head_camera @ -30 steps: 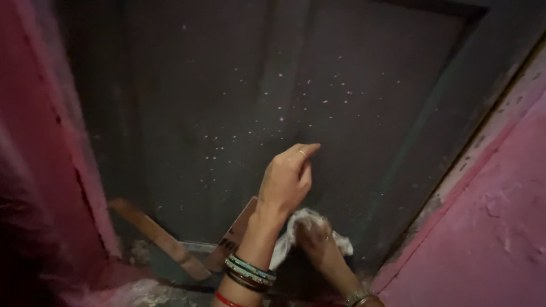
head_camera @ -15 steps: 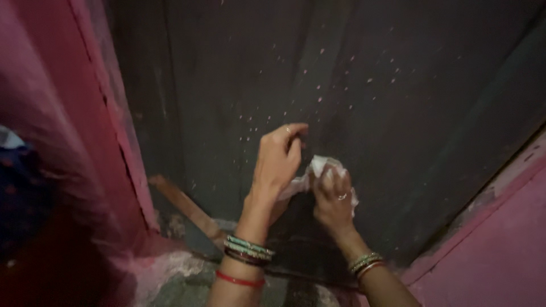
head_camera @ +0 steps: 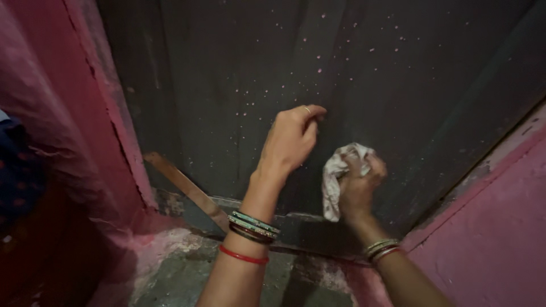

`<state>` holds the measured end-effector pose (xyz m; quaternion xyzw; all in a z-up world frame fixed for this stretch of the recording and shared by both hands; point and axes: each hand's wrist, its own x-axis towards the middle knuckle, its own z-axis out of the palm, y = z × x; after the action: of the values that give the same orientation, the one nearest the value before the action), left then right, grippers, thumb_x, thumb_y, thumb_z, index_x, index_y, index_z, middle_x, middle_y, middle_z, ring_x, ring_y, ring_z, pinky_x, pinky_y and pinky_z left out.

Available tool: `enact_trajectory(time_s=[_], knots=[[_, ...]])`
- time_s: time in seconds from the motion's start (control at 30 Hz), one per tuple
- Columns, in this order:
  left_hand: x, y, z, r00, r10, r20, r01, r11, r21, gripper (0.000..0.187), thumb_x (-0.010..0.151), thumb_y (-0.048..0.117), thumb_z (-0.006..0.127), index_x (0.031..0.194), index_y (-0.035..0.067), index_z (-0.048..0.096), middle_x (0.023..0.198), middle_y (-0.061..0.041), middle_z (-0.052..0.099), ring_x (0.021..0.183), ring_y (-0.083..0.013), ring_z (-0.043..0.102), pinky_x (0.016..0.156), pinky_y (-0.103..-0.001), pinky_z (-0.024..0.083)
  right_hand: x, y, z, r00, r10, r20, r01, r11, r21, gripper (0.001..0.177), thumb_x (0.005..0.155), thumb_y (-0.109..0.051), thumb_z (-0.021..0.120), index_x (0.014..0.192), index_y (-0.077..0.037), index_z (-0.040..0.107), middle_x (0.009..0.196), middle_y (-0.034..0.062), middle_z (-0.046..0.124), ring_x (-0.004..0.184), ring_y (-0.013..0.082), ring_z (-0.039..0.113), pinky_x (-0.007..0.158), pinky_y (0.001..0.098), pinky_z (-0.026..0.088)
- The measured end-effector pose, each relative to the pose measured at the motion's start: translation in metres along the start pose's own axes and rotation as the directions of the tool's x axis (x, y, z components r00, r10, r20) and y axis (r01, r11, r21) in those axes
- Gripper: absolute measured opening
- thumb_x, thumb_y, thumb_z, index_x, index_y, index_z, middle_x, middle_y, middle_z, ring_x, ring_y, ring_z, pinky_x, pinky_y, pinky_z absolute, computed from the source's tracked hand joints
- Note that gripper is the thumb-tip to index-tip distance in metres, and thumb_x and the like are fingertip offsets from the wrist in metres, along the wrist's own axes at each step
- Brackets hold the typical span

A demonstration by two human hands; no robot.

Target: The person cleans a dark wooden door with a cloth, wiping the panels and the latch mechanism.

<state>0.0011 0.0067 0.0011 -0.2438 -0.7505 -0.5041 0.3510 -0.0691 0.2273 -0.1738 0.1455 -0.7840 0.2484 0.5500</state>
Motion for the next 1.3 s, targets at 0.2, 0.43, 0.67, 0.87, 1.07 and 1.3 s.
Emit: enact_trajectory(time_s=[0.2, 0.43, 0.67, 0.87, 1.07, 1.3], knots=[[0.001, 0.000, 0.012, 0.999, 0.027, -0.020, -0.027, 0.999, 0.020, 0.030, 0.091, 0.006, 0.054, 0.114, 0.004, 0.074, 0.109, -0.015, 0.077, 0.101, -0.0309, 0.075, 0.093, -0.039, 0.057, -0.086, -0.022, 0.050, 0.608, -0.407, 0.682, 0.615, 0.785, -0.080, 0.071, 0.077, -0.033, 0.072, 0.139, -0.006, 0.051, 0.142, 0.0216, 0.043, 0.139, 0.0445, 0.037, 0.114, 0.0566, 0.033], [-0.009, -0.003, 0.024, 0.988, -0.023, 0.150, 0.003, 0.991, 0.134, 0.030, 0.093, 0.010, 0.054, 0.115, 0.006, 0.074, 0.111, -0.018, 0.074, 0.104, -0.0365, 0.071, 0.093, -0.044, 0.055, -0.082, 0.113, -0.001, 0.465, -0.626, 0.626, 0.726, 0.675, 0.136, 0.067, 0.067, -0.047, 0.073, 0.121, -0.009, 0.062, 0.141, 0.0122, 0.050, 0.131, 0.0354, 0.044, 0.095, 0.0572, 0.039], [-0.010, -0.005, 0.028, 0.966, -0.138, 0.220, 0.096, 0.976, 0.194, 0.034, 0.090, 0.012, 0.055, 0.119, 0.009, 0.073, 0.111, -0.020, 0.072, 0.105, -0.0389, 0.069, 0.092, -0.046, 0.055, -0.103, 0.121, 0.000, 0.533, -0.600, 0.597, 0.784, 0.615, -0.082, 0.043, 0.072, -0.019, 0.066, 0.114, -0.007, 0.068, 0.129, 0.0104, 0.059, 0.128, 0.0334, 0.052, 0.097, 0.0482, 0.049], [-0.015, -0.002, 0.031, 0.948, -0.179, 0.263, 0.119, 0.966, 0.229, 0.038, 0.088, 0.011, 0.054, 0.120, 0.012, 0.073, 0.111, -0.020, 0.073, 0.103, -0.0386, 0.070, 0.092, -0.047, 0.056, -0.119, 0.028, 0.081, 0.593, -0.680, 0.430, 0.680, 0.710, 0.186, 0.040, 0.084, -0.028, 0.074, 0.120, -0.012, 0.066, 0.129, 0.0084, 0.058, 0.130, 0.0332, 0.051, 0.104, 0.0502, 0.047], [-0.015, -0.010, 0.024, 0.951, -0.175, 0.254, 0.114, 0.965, 0.237, 0.035, 0.090, 0.012, 0.054, 0.120, 0.010, 0.074, 0.111, -0.021, 0.073, 0.104, -0.0391, 0.070, 0.094, -0.047, 0.055, -0.108, 0.134, 0.016, 0.169, -0.650, 0.741, 0.767, 0.559, 0.316, 0.056, 0.069, -0.034, 0.076, 0.121, -0.018, 0.066, 0.144, 0.0077, 0.054, 0.137, 0.0323, 0.042, 0.104, 0.0558, 0.032], [-0.010, -0.010, 0.029, 0.957, -0.146, 0.252, 0.094, 0.974, 0.207, 0.036, 0.090, 0.012, 0.054, 0.121, 0.009, 0.073, 0.112, -0.021, 0.072, 0.104, -0.0391, 0.070, 0.094, -0.047, 0.055, -0.122, 0.197, -0.045, 0.375, -0.507, 0.776, 0.779, 0.626, 0.032, 0.042, 0.083, -0.025, 0.064, 0.125, -0.019, 0.067, 0.129, 0.0011, 0.055, 0.129, 0.0273, 0.043, 0.104, 0.0526, 0.033]])
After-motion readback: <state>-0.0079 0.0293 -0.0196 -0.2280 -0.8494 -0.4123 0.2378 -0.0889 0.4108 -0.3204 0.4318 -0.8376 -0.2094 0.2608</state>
